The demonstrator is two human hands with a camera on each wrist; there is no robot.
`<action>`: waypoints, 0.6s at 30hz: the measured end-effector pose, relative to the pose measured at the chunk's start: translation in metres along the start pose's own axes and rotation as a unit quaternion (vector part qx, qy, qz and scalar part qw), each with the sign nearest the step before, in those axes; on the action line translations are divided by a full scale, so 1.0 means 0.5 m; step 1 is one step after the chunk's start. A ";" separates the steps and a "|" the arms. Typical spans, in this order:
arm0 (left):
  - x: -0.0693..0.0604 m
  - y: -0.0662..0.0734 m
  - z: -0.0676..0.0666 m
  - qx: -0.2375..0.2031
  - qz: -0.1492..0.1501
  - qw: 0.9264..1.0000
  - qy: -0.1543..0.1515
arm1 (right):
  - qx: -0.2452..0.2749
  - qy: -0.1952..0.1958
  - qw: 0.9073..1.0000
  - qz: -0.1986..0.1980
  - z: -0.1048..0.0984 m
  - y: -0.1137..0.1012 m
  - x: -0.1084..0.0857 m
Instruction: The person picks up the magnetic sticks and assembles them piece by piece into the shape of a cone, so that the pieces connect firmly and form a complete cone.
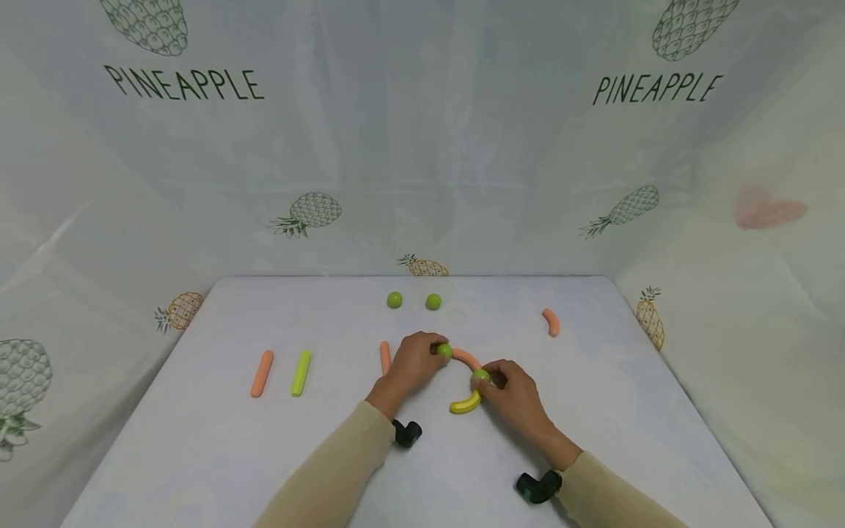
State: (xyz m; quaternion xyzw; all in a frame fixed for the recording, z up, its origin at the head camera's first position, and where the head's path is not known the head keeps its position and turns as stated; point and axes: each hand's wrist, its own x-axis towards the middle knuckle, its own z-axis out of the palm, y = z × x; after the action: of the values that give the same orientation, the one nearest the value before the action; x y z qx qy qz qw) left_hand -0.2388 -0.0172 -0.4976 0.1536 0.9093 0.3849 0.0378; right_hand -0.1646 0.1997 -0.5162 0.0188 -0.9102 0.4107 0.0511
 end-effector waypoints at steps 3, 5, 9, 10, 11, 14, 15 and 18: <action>0.002 -0.001 0.004 -0.002 0.005 1.000 -0.002 | -0.004 0.001 1.000 0.006 0.001 0.001 -0.003; 0.003 -0.002 0.006 -0.001 0.008 1.000 -0.003 | -0.006 0.000 1.000 0.008 0.003 0.000 -0.005; 0.002 -0.003 0.009 -0.018 -0.006 1.000 0.002 | -0.008 0.000 1.000 0.009 0.005 -0.002 -0.010; -0.001 -0.003 0.009 -0.026 -0.012 1.000 0.006 | -0.008 0.001 1.000 0.009 0.006 -0.003 -0.012; -0.004 -0.003 0.009 -0.029 -0.017 0.999 0.013 | -0.009 0.001 1.000 0.009 0.006 -0.003 -0.013; -0.025 0.005 0.005 -0.025 -0.023 0.999 0.034 | -0.009 0.001 1.000 0.006 0.006 -0.005 -0.018; -0.034 0.008 0.004 -0.015 -0.021 0.999 0.037 | -0.009 0.002 1.000 0.006 0.005 -0.005 -0.020; -0.064 0.024 0.002 0.002 -0.014 1.000 0.019 | -0.013 0.004 1.000 0.003 0.003 -0.005 -0.023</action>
State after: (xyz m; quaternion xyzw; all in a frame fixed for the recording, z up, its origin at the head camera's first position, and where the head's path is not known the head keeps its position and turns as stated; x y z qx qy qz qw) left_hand -0.2053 -0.0188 -0.4914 0.1332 0.9126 0.3856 0.0258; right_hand -0.1529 0.1967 -0.5165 0.0138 -0.9154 0.3987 0.0536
